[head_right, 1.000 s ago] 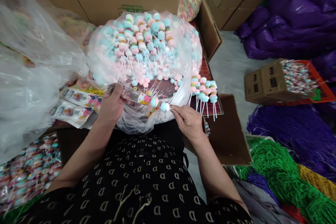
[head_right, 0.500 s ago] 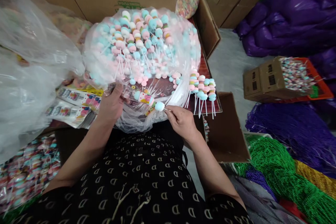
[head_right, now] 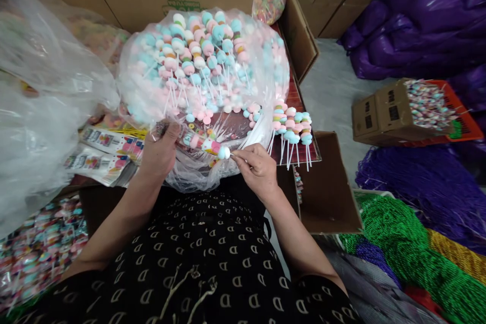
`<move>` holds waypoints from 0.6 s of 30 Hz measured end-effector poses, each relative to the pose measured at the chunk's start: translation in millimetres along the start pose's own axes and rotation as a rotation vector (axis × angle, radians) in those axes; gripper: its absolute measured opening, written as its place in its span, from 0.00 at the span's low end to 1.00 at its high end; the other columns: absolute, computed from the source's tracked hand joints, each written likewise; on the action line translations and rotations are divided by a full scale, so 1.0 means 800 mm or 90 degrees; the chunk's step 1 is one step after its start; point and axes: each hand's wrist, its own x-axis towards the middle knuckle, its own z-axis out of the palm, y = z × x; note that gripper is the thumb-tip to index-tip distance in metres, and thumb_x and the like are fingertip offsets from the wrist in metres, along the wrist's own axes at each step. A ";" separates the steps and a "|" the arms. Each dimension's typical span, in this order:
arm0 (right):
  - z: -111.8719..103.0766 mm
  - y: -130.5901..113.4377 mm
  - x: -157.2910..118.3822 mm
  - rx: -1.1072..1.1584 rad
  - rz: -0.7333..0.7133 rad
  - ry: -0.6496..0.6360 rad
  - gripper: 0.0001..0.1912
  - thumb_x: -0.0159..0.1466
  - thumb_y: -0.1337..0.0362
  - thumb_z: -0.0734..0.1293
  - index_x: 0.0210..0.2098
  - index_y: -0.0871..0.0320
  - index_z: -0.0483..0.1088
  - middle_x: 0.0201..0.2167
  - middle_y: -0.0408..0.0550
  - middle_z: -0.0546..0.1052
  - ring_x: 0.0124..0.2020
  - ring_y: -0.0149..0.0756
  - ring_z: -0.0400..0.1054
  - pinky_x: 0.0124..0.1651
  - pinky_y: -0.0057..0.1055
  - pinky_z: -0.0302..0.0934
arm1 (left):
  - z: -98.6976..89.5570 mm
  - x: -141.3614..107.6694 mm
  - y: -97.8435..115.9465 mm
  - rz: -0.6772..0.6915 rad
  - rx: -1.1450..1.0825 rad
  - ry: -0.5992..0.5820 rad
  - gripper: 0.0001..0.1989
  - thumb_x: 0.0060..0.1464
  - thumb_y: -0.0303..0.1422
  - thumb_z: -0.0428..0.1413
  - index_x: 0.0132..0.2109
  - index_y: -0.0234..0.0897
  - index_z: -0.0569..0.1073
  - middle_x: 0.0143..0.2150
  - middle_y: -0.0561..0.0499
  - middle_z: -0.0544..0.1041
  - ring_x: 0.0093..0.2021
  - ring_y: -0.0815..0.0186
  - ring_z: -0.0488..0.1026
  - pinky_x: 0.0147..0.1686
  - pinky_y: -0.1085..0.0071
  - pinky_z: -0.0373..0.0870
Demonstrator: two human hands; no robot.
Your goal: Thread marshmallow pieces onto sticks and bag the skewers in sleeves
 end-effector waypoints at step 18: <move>0.018 -0.008 -0.005 0.075 0.088 -0.072 0.08 0.70 0.65 0.70 0.41 0.52 0.85 0.33 0.45 0.87 0.30 0.35 0.79 0.36 0.31 0.74 | 0.006 -0.006 0.005 -0.101 -0.177 -0.106 0.18 0.58 0.48 0.70 0.48 0.43 0.79 0.37 0.51 0.86 0.39 0.61 0.84 0.42 0.64 0.83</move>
